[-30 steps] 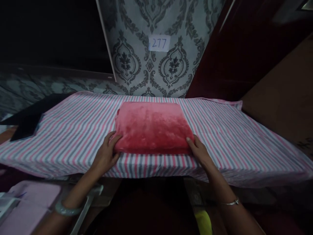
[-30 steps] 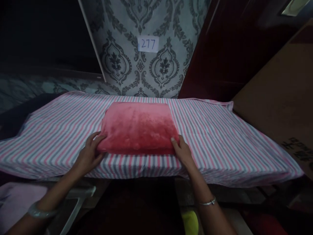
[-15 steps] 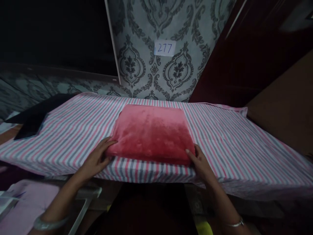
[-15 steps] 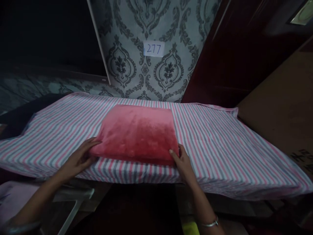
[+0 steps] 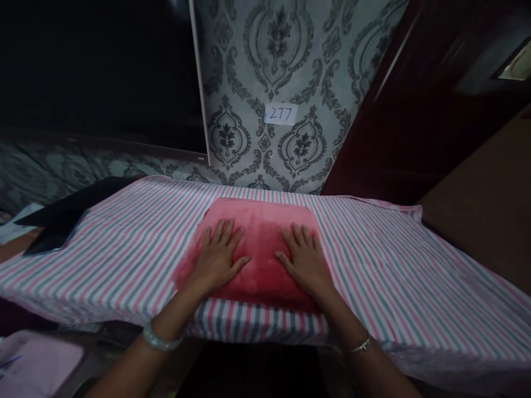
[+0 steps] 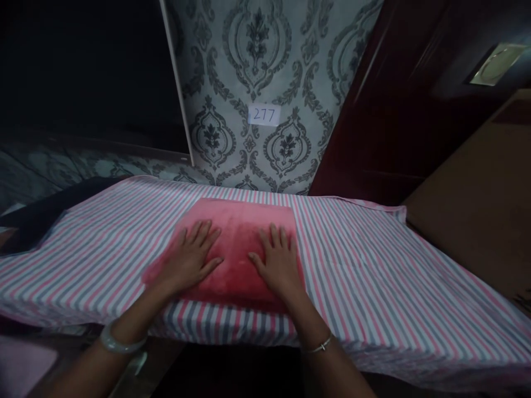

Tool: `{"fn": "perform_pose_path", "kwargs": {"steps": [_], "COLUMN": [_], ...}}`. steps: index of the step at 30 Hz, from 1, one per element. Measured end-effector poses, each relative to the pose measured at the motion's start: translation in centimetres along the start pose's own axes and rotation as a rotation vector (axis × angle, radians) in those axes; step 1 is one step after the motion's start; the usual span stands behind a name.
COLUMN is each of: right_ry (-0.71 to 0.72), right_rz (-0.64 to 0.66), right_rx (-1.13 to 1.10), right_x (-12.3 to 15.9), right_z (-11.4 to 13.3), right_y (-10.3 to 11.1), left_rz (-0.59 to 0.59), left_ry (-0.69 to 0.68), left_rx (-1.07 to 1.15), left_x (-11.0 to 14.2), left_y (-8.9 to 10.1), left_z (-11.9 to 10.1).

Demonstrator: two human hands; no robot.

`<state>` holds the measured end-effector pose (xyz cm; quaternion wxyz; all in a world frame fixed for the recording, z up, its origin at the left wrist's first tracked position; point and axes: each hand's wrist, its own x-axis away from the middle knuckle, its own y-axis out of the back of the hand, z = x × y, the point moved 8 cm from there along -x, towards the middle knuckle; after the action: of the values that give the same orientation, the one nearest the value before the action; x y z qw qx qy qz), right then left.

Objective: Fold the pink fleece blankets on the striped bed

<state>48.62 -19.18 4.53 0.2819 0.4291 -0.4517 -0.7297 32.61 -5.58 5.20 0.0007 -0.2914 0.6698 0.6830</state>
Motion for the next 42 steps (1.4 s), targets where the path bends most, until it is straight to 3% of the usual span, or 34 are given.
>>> {"fn": "perform_pose_path", "kwargs": {"steps": [3, 6, 14, 24, 31, 38, 42], "right_ry": [-0.058, -0.052, -0.018, -0.016, -0.008, -0.068, -0.079], "right_rz": [0.082, 0.056, -0.016, 0.006, 0.020, 0.145, 0.218], "right_rx": [0.072, 0.087, 0.107, 0.145, 0.164, 0.149, 0.135], "right_x": [0.7, 1.4, 1.5, 1.4, 1.2, 0.7, -1.3], "right_z": [-1.4, -2.0, -2.4, -2.4, -3.0, -3.3, -3.0], "right_y": [-3.1, -4.0, -4.6, -4.9, -5.5, -5.4, -4.9], "left_rz": [0.041, 0.027, 0.009, -0.028, -0.076, -0.212, -0.341], "left_ry": [0.022, 0.010, 0.030, 0.055, 0.064, 0.066, -0.006], "left_rx": [-0.031, -0.020, -0.019, 0.014, 0.127, 0.143, 0.138], "left_x": [0.6, 1.1, 1.4, 2.0, 2.5, 3.1, 3.8], "left_y": [-2.4, -3.0, -2.2, -0.5, -0.8, -1.0, -0.1], "left_z": [0.9, 1.2, 0.6, 0.1, 0.2, 0.3, -0.1]}}
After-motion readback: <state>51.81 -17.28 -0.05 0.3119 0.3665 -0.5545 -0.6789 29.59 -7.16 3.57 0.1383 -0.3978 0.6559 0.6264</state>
